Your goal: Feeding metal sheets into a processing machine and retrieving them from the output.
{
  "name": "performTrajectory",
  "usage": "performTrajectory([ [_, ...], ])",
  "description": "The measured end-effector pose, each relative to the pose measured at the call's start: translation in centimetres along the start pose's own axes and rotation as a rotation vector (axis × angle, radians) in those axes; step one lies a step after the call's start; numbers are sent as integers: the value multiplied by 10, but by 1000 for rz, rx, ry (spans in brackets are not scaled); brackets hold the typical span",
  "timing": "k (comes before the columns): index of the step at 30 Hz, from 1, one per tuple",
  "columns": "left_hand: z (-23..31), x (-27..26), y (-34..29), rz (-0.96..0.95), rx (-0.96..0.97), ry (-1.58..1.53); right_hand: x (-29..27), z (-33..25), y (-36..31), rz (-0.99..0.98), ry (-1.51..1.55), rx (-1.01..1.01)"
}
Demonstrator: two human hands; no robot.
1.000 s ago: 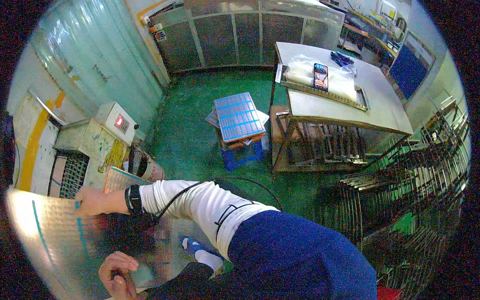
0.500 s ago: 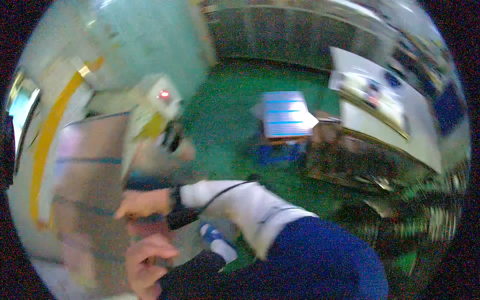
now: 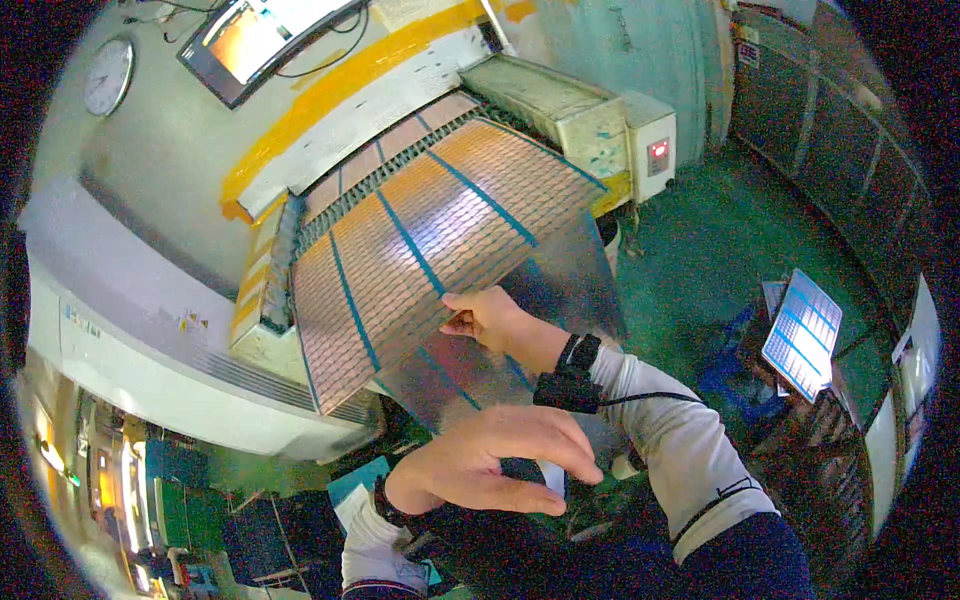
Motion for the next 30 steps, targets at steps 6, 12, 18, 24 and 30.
performTrajectory([
  [6, 2, -9, 0, 45, 40, 1, 13, -2, 33, 60, 13, -5],
  [12, 4, -20, 0, 102, 31, -7, 32, -8, 46, -76, -133, -36],
  [18, 4, -29, -1, 151, -5, -10, 46, -9, 57, -39, -70, -81],
  [24, 1, -36, 1, 221, -64, -64, 55, -9, 81, 5, -50, -62],
  [30, -10, -45, 1, 285, -52, -142, 42, -13, 84, -101, -35, -36],
])
Point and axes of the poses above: each hand's wrist, its own y-axis towards the middle knuckle, its own x-axis out of the palm, z = x × y, the point moved 4 cm from there along y, towards the middle knuckle, and after that the axes turned 11 degrees about z, right-handed, at the moved point
